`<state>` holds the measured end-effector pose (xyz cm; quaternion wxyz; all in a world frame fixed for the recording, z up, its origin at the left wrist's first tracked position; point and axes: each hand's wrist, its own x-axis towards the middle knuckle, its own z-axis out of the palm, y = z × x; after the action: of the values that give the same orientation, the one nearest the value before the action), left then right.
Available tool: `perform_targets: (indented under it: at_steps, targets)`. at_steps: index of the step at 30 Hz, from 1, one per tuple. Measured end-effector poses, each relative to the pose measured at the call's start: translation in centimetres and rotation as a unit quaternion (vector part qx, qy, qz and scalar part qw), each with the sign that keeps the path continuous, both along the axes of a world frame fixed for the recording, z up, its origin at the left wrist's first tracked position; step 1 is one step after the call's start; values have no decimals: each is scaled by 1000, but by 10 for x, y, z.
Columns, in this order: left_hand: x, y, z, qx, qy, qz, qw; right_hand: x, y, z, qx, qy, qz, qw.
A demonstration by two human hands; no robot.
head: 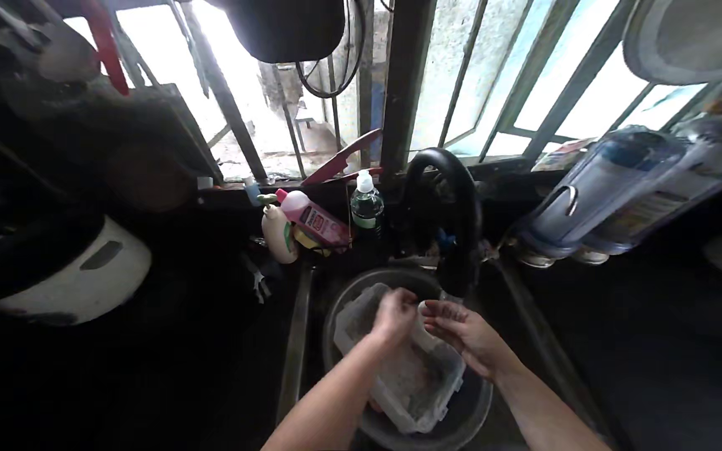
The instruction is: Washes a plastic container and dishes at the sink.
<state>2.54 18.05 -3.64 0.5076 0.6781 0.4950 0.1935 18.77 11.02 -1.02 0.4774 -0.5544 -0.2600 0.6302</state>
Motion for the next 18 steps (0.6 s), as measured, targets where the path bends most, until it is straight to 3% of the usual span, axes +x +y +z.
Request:
perform_targets:
  at_steps: [3, 6, 10, 14, 18]
  targets:
    - [28, -11, 6, -143, -168, -1, 975, 0, -8, 5, 56, -103, -20, 993]
    - [42, -14, 12, -164, -206, -14, 965, 8, -12, 3, 89, -176, -92, 976]
    - [47, -15, 40, -64, -52, -82, 993, 14, -12, -4, 54, -140, -188, 971]
    - [27, -9, 57, 73, 163, -145, 973, 7, -3, -11, -24, -15, -166, 986]
    - [-26, 40, 79, 210, 228, -2, 951, 1, 12, -12, -19, 56, -111, 992]
